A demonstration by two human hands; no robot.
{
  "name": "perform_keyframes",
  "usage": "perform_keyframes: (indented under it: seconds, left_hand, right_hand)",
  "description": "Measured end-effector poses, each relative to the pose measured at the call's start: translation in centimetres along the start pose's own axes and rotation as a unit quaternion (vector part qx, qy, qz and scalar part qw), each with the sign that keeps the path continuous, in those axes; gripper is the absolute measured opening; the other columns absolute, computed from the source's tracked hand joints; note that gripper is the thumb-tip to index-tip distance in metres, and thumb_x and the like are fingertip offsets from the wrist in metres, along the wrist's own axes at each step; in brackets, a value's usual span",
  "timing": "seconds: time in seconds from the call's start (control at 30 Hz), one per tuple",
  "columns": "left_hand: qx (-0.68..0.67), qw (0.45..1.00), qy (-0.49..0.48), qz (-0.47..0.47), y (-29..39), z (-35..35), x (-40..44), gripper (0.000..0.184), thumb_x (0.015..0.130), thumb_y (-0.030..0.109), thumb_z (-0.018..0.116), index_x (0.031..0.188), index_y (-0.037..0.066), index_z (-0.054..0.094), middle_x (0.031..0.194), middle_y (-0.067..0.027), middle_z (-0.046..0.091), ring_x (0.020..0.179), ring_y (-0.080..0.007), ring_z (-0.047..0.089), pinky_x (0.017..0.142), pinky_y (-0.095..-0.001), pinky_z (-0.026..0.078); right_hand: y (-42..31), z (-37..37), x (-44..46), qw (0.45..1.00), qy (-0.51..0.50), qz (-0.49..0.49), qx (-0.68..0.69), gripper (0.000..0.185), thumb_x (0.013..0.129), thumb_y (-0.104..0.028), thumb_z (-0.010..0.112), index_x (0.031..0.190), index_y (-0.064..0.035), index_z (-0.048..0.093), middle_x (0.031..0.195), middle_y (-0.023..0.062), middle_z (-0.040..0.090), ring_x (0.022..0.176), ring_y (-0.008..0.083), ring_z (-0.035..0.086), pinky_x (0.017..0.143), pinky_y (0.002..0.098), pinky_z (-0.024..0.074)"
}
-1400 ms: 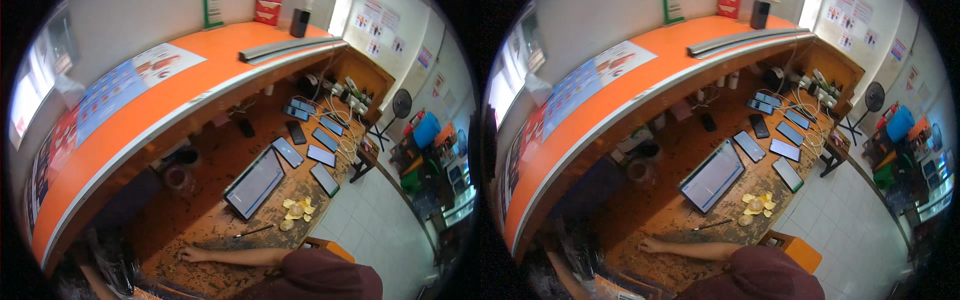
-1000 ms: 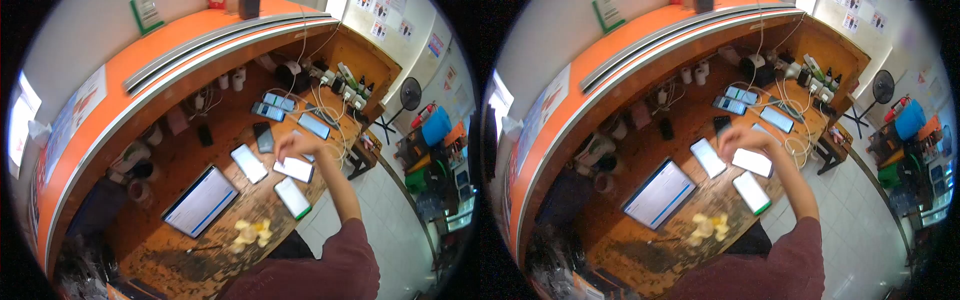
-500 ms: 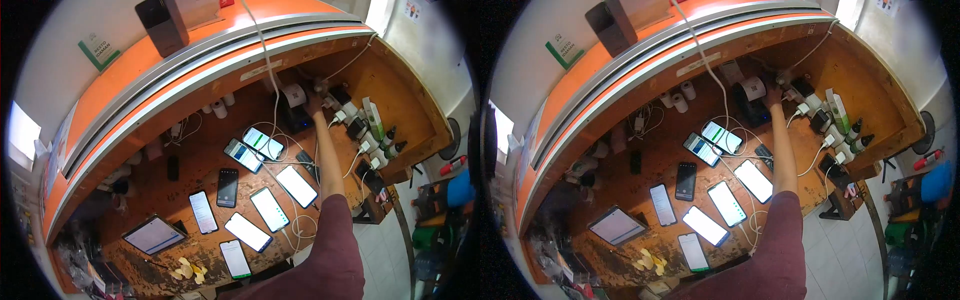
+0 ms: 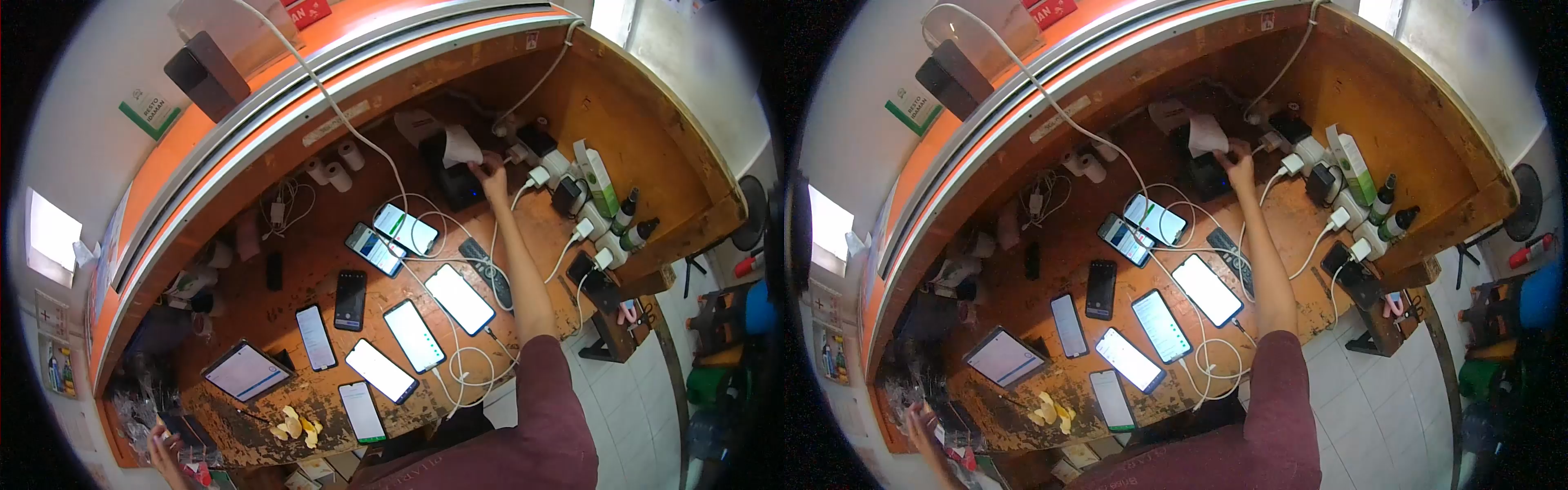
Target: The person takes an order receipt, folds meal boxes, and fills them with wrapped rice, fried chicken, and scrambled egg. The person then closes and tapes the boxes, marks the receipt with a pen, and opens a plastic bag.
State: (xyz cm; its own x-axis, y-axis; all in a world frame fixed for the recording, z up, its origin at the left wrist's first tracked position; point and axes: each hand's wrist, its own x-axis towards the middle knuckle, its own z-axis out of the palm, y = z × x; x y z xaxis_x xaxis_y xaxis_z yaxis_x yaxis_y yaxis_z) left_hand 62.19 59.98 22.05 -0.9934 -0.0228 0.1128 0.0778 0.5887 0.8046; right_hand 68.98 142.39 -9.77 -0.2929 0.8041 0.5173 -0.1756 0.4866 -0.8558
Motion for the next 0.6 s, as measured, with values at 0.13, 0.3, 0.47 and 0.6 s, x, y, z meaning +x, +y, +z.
perform_keyframes:
  seconds: [0.13,0.3,0.47,0.6]
  left_hand:
    - [0.132,0.975,-0.159,0.085,13.3,12.8,-7.0,0.043,0.089,0.045,0.044,0.107,0.010,0.062,0.109,-0.0094,0.058,0.108,-0.0300,0.048,0.088,-0.0426,0.042]
    - [-0.068,0.915,-0.391,0.071,10.7,22.1,-7.4,0.023,0.092,0.014,0.042,0.099,-0.003,0.056,0.096,-0.0106,0.060,0.090,-0.0184,0.059,0.082,-0.0284,0.045]
    - [-0.249,0.831,-0.497,0.022,10.4,34.6,-8.0,0.041,0.096,0.028,0.032,0.113,-0.005,0.049,0.112,-0.0151,0.055,0.107,-0.0228,0.053,0.094,-0.0327,0.040]
    - [-0.427,0.585,-0.666,-0.178,12.0,42.4,-9.8,0.063,0.093,0.048,0.024,0.129,-0.002,0.033,0.126,-0.0165,0.045,0.116,-0.0243,0.045,0.100,-0.0346,0.034]
  right_hand:
    - [-1.4,-0.1,-2.1,1.000,-0.029,0.002,0.011,0.024,0.071,-0.022,0.071,0.076,-0.0001,0.064,0.119,0.0161,0.051,0.119,0.0294,0.039,0.099,0.0394,0.0276]
    - [-5.8,-0.4,-4.3,0.969,-0.213,0.107,0.062,0.023,0.074,-0.021,0.070,0.077,0.0014,0.065,0.128,0.0129,0.044,0.116,0.0207,0.041,0.087,0.0301,0.0392]
    - [-18.6,-2.9,-11.5,0.947,-0.235,0.093,0.196,0.020,0.079,-0.013,0.063,0.096,-0.0017,0.062,0.139,0.0125,0.029,0.126,0.0235,0.029,0.100,0.0330,0.0267]
    - [-26.2,-7.7,-22.3,0.927,-0.213,0.218,0.221,0.036,0.077,-0.024,0.066,0.099,0.0042,0.058,0.114,0.0122,0.054,0.105,0.0210,0.050,0.088,0.0328,0.0385]
